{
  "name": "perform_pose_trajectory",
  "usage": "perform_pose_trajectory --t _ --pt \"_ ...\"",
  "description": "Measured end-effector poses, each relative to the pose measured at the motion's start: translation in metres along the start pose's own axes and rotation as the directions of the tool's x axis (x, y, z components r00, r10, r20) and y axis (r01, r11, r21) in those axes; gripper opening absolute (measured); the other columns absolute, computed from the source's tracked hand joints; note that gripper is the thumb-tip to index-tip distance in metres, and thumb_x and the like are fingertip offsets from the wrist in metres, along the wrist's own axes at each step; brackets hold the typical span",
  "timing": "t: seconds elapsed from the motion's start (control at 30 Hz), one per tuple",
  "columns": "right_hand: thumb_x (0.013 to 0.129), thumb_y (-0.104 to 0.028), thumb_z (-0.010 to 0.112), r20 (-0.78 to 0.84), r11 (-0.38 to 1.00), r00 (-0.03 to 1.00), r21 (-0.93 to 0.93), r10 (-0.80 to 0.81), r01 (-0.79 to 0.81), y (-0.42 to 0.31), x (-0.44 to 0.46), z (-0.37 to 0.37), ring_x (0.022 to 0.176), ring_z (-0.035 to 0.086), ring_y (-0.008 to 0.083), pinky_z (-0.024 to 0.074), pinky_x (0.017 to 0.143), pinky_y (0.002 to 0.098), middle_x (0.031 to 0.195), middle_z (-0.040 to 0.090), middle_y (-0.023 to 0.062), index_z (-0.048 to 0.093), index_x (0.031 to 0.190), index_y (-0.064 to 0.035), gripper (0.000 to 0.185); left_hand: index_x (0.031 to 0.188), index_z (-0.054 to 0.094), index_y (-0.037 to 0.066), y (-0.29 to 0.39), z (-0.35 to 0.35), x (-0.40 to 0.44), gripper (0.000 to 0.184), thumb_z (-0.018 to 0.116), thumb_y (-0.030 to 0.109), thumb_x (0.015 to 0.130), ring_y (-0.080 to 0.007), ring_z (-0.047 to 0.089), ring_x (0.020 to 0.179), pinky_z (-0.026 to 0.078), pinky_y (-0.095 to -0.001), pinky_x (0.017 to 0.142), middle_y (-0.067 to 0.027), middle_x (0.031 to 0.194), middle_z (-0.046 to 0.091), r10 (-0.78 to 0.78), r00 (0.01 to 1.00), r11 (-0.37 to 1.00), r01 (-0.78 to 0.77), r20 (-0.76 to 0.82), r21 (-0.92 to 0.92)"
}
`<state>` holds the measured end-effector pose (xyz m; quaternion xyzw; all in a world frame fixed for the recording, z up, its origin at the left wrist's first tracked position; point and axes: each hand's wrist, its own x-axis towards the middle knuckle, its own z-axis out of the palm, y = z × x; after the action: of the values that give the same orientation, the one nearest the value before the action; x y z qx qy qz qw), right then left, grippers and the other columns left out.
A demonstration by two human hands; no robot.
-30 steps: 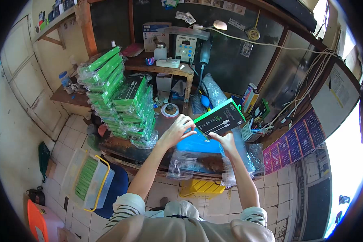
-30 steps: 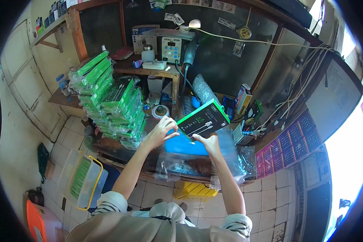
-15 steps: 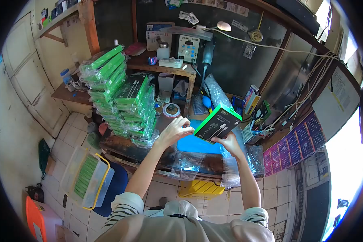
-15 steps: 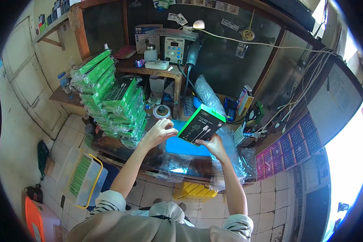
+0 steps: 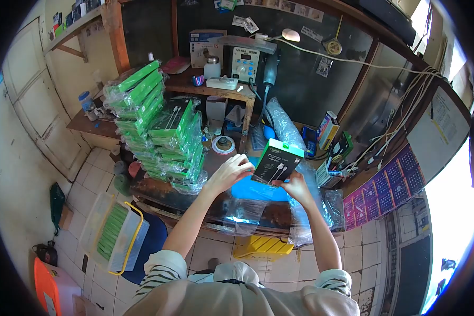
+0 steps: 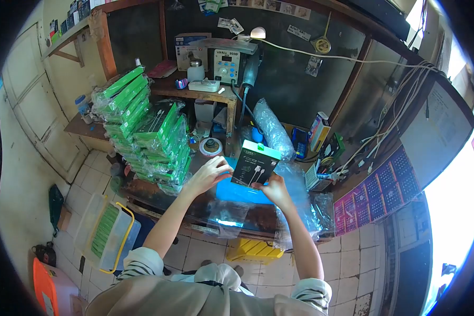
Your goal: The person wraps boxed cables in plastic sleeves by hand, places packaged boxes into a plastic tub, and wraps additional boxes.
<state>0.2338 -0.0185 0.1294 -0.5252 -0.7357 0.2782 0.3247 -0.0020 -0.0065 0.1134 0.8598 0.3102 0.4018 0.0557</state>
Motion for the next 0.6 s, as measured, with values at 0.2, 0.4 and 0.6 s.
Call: perform_pose_trajectory --t 0.2,0.4,0.6 --pt "0.065 -0.019 0.073 -0.042 0.995 0.999 0.102 0.018 -0.014 0.001 0.006 -0.002 0.081 0.063 0.0247 0.0485 0.073 0.0341 0.087 0.065 0.0147 0.055 0.097 0.0024 0.043 0.114 0.045 0.009 0.006 0.018 -0.005 0.051 0.070 0.010 0.070 -0.0237 0.052 0.102 0.039 -0.0350 0.090 -0.0089 0.110 0.053 -0.361 0.930 0.761 0.250 -0.070 -0.599" --pt "0.065 -0.020 0.074 0.017 0.972 1.000 0.234 0.003 -0.007 0.013 0.011 0.003 0.089 0.060 0.0222 0.0463 0.077 0.0323 0.096 0.062 0.0162 0.049 0.108 0.0024 0.055 0.121 0.038 0.007 0.013 0.026 0.008 0.058 0.068 0.007 0.072 -0.0229 0.055 0.102 0.047 -0.0340 0.084 -0.0111 0.114 0.052 -0.449 0.891 0.747 0.333 -0.066 -0.575" --pt "0.065 -0.016 0.075 -0.033 0.977 0.997 0.197 -0.071 0.076 0.012 0.004 0.007 0.084 0.059 0.0228 0.0468 0.076 0.0324 0.090 0.059 0.0154 0.017 0.132 -0.0042 0.090 0.120 0.038 0.007 0.005 0.031 0.013 0.054 0.066 0.002 0.073 -0.0194 0.054 0.100 0.048 -0.0302 0.079 -0.0093 0.109 0.052 -0.542 0.828 0.596 0.257 -0.144 -0.761"
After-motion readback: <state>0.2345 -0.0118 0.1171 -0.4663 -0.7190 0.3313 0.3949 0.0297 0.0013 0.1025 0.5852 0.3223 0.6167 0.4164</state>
